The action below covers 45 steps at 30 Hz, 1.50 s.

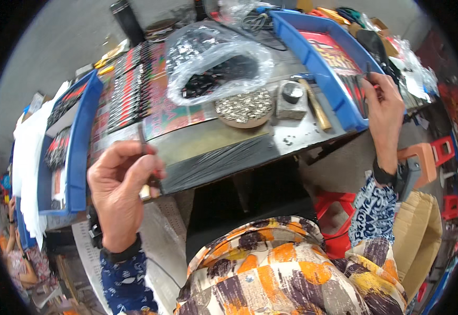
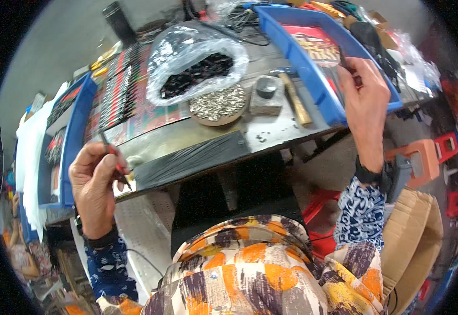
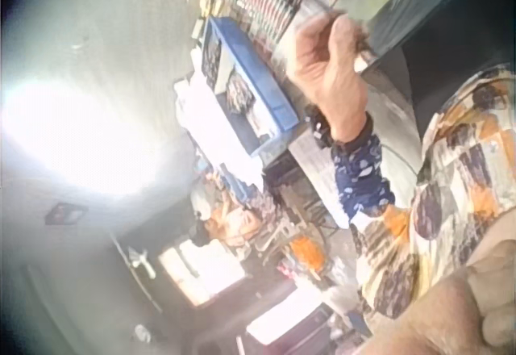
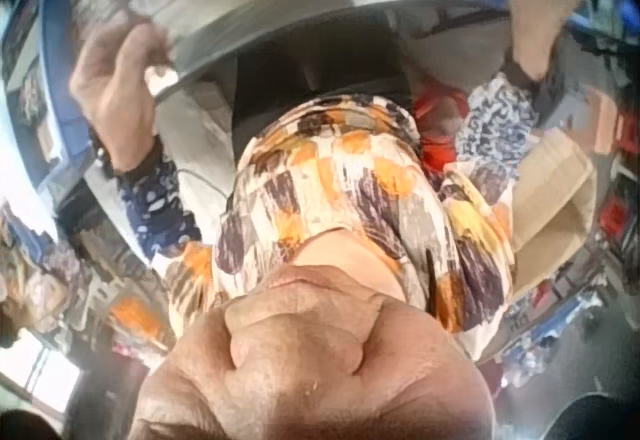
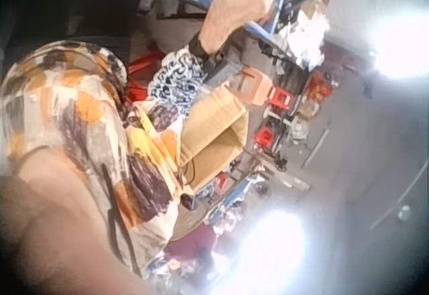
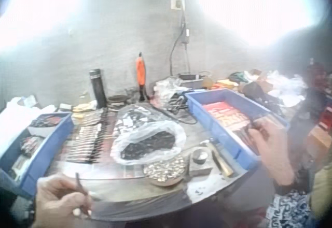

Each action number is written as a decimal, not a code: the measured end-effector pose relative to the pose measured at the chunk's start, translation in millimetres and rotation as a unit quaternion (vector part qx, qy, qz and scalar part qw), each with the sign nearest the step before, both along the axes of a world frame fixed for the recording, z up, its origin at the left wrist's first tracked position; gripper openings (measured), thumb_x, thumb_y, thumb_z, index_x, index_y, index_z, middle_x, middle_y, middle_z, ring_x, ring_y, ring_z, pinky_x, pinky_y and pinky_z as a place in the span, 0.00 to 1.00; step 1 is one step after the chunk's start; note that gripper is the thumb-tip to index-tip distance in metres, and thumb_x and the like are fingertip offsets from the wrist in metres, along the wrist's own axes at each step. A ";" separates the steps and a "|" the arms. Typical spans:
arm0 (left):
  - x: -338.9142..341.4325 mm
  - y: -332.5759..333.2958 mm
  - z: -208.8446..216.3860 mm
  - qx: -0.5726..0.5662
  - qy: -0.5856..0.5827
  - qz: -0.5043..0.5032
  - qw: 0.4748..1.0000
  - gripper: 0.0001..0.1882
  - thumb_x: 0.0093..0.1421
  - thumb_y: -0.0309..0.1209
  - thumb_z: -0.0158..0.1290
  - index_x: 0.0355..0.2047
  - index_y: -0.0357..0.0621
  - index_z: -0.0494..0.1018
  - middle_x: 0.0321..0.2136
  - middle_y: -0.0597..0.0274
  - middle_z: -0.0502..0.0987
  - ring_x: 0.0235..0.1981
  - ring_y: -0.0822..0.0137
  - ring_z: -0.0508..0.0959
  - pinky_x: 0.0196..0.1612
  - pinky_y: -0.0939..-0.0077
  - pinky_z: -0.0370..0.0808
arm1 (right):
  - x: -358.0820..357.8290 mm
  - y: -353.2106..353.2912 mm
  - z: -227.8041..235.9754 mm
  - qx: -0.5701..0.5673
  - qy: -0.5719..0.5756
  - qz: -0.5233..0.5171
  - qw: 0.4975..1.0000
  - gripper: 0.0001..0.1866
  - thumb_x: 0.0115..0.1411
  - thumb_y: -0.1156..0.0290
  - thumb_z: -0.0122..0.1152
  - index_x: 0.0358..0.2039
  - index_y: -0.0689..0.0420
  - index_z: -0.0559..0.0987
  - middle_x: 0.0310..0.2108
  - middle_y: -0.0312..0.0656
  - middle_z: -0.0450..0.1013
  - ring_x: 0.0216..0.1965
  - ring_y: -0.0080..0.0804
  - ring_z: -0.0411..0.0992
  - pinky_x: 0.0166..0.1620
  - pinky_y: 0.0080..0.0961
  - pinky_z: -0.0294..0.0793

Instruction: The person repeatedly picks up a key blank, inserts it into a black plastic key cover, and secures it with a small metal pin. The person then places the assembled key into a white basket. This cycle repeats multiple times.

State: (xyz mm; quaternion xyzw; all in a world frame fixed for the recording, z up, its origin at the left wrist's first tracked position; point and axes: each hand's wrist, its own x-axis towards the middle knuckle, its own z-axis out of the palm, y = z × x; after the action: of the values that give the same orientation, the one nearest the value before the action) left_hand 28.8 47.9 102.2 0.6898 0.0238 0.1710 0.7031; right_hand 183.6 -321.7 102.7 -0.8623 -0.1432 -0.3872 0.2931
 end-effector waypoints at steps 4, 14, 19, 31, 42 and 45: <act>-4.2 -9.9 -3.9 -0.048 0.027 -0.035 0.998 0.06 0.60 0.24 0.57 0.37 0.34 0.75 0.26 0.59 0.80 0.24 0.74 0.79 0.20 0.89 0.69 | -35.2 44.5 4.5 0.079 0.070 0.157 0.982 0.06 0.60 0.75 0.60 0.34 0.66 0.75 0.26 0.37 0.69 0.26 0.19 0.66 0.30 0.18 0.66; -8.5 -33.4 -19.5 -0.102 0.039 -0.059 0.992 0.08 0.58 0.21 0.59 0.39 0.32 0.76 0.28 0.60 0.80 0.27 0.76 0.79 0.29 0.87 0.73 | -84.0 122.0 -22.4 0.278 0.463 0.445 0.714 0.09 0.63 0.75 0.60 0.43 0.61 0.74 0.26 0.31 0.73 0.23 0.12 0.71 0.25 0.10 0.73; -8.5 -43.2 -29.8 -0.111 0.058 -0.063 0.990 0.11 0.58 0.25 0.60 0.39 0.34 0.75 0.25 0.58 0.80 0.23 0.73 0.80 0.18 0.90 0.67 | -92.9 137.6 -26.9 0.266 0.475 0.489 0.681 0.21 0.61 0.77 0.61 0.54 0.61 0.71 0.29 0.33 0.74 0.26 0.13 0.72 0.28 0.11 0.75; -8.2 -50.4 -43.2 -0.202 0.046 -0.093 0.974 0.08 0.59 0.25 0.60 0.39 0.35 0.78 0.29 0.63 0.81 0.27 0.79 0.77 0.25 0.87 0.72 | -104.5 149.9 -43.7 0.255 0.389 0.498 0.732 0.25 0.59 0.80 0.63 0.57 0.64 0.69 0.34 0.38 0.77 0.30 0.17 0.75 0.30 0.15 0.75; -9.1 -58.0 -49.8 -0.218 0.041 -0.093 0.971 0.09 0.59 0.24 0.60 0.39 0.35 0.78 0.30 0.63 0.81 0.26 0.79 0.76 0.25 0.86 0.72 | -109.5 150.3 -46.2 0.248 0.376 0.498 0.741 0.25 0.59 0.82 0.62 0.58 0.64 0.69 0.38 0.41 0.76 0.33 0.21 0.76 0.33 0.17 0.77; -9.0 -58.5 -49.5 -0.216 0.037 -0.091 0.971 0.09 0.59 0.25 0.60 0.39 0.35 0.78 0.30 0.63 0.81 0.26 0.79 0.76 0.24 0.86 0.72 | -110.3 150.1 -44.7 0.247 0.380 0.495 0.741 0.26 0.59 0.82 0.62 0.58 0.64 0.69 0.37 0.41 0.76 0.33 0.21 0.76 0.33 0.18 0.77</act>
State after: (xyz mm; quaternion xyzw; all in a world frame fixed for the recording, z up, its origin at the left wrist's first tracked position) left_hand 19.8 -10.7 52.7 0.5263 0.0229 0.0716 0.8469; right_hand 73.4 -171.6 58.1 -0.6432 -0.3261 0.1505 0.6763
